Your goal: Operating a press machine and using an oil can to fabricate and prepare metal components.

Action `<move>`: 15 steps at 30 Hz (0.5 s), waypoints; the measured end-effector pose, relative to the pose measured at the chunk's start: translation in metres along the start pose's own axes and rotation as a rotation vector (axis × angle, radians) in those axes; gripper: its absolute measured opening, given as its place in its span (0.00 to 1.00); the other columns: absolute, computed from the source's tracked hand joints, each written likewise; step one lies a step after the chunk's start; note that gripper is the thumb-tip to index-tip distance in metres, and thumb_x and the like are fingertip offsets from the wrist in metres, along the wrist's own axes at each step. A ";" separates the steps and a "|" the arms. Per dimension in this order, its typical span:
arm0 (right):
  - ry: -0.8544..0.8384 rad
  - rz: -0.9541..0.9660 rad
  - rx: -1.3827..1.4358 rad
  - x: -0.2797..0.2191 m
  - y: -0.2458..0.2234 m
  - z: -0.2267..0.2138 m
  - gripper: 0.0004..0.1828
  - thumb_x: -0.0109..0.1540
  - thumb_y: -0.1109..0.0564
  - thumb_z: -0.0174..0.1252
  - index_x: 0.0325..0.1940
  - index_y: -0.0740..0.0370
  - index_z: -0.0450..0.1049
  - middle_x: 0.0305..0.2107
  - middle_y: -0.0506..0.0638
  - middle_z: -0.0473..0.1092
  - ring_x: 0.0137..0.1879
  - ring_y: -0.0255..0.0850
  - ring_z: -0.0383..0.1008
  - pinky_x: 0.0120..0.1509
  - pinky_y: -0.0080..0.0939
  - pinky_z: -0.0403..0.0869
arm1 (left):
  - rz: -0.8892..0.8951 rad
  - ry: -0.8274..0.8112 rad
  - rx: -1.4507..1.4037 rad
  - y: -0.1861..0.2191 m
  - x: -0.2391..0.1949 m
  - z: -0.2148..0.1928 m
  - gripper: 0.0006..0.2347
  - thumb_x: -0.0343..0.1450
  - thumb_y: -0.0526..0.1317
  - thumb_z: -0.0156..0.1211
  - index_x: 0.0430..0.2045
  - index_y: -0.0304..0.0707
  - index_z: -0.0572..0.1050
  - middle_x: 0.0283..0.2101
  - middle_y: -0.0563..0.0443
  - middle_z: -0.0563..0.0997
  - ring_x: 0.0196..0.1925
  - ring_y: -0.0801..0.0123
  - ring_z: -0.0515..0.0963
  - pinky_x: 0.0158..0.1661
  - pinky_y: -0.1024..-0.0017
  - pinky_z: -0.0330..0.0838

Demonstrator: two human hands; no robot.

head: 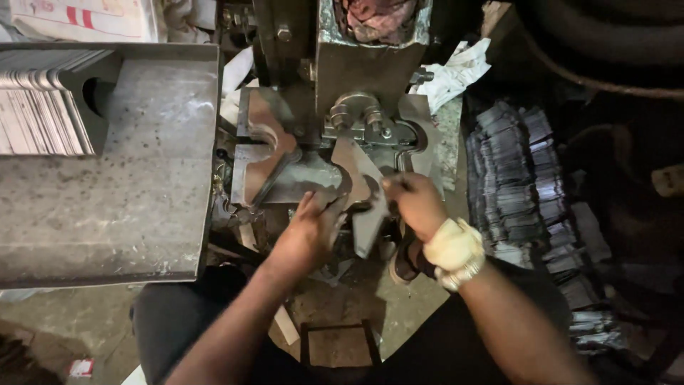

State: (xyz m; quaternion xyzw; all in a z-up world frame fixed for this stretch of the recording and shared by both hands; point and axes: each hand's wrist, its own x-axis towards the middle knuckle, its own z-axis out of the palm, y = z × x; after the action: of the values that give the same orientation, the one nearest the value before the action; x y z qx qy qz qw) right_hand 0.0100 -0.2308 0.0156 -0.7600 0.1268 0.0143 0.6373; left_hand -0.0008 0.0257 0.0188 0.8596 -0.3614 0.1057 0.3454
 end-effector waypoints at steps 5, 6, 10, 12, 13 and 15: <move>0.251 -0.354 -0.522 -0.019 -0.025 -0.057 0.13 0.65 0.53 0.63 0.45 0.66 0.82 0.35 0.54 0.79 0.41 0.39 0.79 0.46 0.39 0.74 | -0.012 0.077 -0.017 -0.002 0.003 0.026 0.19 0.76 0.35 0.57 0.62 0.27 0.69 0.53 0.32 0.75 0.57 0.40 0.72 0.62 0.53 0.67; 0.336 -0.249 -0.446 -0.011 -0.032 -0.064 0.12 0.65 0.53 0.63 0.45 0.65 0.81 0.33 0.53 0.79 0.37 0.40 0.79 0.41 0.40 0.75 | 0.050 0.077 0.082 -0.006 0.003 0.035 0.21 0.71 0.34 0.57 0.59 0.24 0.70 0.54 0.32 0.75 0.58 0.41 0.72 0.62 0.50 0.65; 0.351 -0.161 -0.329 0.053 -0.003 -0.104 0.11 0.66 0.54 0.67 0.41 0.67 0.82 0.28 0.56 0.77 0.29 0.42 0.74 0.32 0.44 0.73 | -0.047 0.057 -0.013 0.002 0.008 0.026 0.19 0.71 0.32 0.56 0.58 0.26 0.73 0.56 0.34 0.74 0.59 0.43 0.70 0.61 0.53 0.66; 0.379 -0.097 -0.254 0.067 -0.019 -0.089 0.10 0.64 0.54 0.66 0.42 0.63 0.83 0.28 0.55 0.78 0.29 0.42 0.75 0.32 0.45 0.73 | 0.054 0.011 0.121 -0.003 0.005 0.025 0.20 0.69 0.32 0.56 0.57 0.24 0.72 0.57 0.36 0.75 0.60 0.44 0.70 0.63 0.52 0.65; 0.399 -0.045 -0.182 0.077 -0.029 -0.081 0.10 0.62 0.54 0.66 0.43 0.60 0.84 0.29 0.53 0.78 0.29 0.42 0.76 0.32 0.45 0.73 | 0.152 -0.022 0.259 -0.006 0.004 0.025 0.21 0.67 0.32 0.56 0.56 0.22 0.72 0.58 0.38 0.75 0.60 0.45 0.70 0.65 0.50 0.64; 0.397 -0.272 -0.372 0.100 -0.011 -0.082 0.09 0.61 0.55 0.68 0.42 0.60 0.84 0.31 0.56 0.79 0.32 0.45 0.78 0.36 0.46 0.75 | 0.193 0.011 0.252 -0.006 0.010 0.022 0.19 0.66 0.32 0.56 0.53 0.26 0.72 0.59 0.37 0.75 0.61 0.44 0.70 0.64 0.50 0.64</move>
State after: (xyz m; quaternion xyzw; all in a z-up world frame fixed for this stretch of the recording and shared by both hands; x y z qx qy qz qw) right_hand 0.0972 -0.3265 0.0237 -0.8616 0.1409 -0.1971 0.4461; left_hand 0.0090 0.0081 0.0037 0.8568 -0.4243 0.1875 0.2250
